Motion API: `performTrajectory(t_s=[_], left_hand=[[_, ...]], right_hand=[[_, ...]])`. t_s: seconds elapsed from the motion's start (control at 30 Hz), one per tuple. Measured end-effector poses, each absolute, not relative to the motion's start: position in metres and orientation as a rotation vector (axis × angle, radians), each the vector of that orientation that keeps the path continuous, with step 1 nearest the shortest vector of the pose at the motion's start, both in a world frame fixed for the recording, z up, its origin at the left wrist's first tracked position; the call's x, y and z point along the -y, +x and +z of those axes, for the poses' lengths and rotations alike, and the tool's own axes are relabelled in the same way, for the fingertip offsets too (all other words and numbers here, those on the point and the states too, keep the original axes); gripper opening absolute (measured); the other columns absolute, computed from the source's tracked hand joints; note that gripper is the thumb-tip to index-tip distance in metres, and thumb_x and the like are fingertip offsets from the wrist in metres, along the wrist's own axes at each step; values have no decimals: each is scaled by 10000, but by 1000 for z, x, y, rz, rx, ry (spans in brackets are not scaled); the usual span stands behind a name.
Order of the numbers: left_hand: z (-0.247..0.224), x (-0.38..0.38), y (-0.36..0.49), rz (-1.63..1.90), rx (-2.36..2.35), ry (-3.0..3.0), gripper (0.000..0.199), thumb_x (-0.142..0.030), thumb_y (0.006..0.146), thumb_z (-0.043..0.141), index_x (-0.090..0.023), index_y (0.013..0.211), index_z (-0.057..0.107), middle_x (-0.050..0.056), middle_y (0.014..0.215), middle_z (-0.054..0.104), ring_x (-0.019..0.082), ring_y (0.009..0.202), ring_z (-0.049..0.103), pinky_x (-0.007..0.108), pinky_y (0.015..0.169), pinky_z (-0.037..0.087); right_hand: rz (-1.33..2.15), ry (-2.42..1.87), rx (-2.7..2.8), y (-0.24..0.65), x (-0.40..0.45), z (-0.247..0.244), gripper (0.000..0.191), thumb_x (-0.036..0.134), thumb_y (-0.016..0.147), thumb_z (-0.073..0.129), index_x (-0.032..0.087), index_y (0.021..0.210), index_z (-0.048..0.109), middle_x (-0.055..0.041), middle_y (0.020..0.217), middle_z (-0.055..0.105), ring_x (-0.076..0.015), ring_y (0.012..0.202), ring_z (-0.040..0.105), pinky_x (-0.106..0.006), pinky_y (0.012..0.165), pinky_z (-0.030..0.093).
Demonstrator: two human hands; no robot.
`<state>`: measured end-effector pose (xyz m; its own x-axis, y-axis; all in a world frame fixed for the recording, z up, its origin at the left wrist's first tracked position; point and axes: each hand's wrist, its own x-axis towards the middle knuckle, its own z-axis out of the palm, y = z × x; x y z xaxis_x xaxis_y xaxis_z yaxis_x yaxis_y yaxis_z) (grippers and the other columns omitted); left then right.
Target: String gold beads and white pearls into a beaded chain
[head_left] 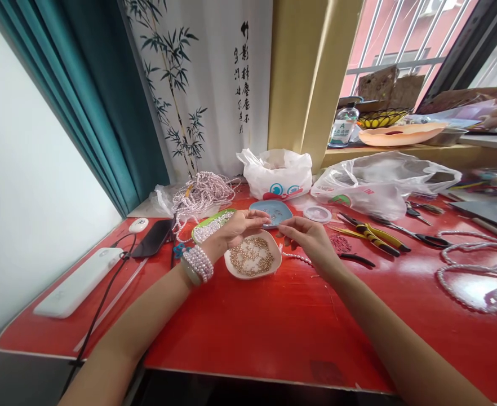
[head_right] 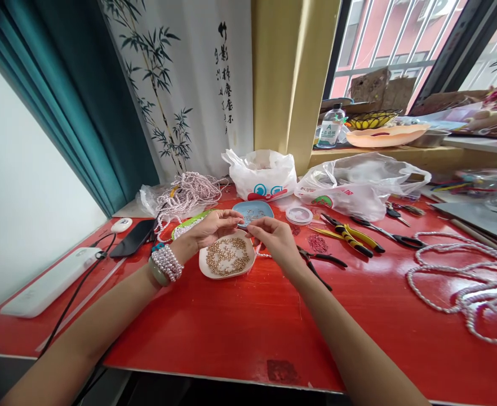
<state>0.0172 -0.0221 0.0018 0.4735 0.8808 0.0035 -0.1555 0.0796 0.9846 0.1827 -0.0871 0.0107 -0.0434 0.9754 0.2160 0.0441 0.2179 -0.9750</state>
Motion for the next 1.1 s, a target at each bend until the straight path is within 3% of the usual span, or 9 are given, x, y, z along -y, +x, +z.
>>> performTrajectory(t_s=[0.33, 1.1], left_hand=[[11, 37, 28, 896, -624, 1010, 105, -59, 705, 623, -116, 787, 655, 31, 747, 637, 81, 685, 600, 200, 687, 474], [1, 39, 31, 824, -556, 1017, 108, -110, 699, 656, -117, 807, 660, 33, 764, 629, 87, 704, 597, 230, 730, 456]], right_hand=[[918, -1102, 1404, 181, 90, 10, 123, 211, 683, 555, 165, 570, 539, 26, 509, 544, -73, 448, 406, -213, 429, 289], [900, -1109, 1414, 178, 91, 9, 126, 244, 690, 546, 172, 587, 543, 30, 513, 518, -88, 456, 430, -218, 431, 298]])
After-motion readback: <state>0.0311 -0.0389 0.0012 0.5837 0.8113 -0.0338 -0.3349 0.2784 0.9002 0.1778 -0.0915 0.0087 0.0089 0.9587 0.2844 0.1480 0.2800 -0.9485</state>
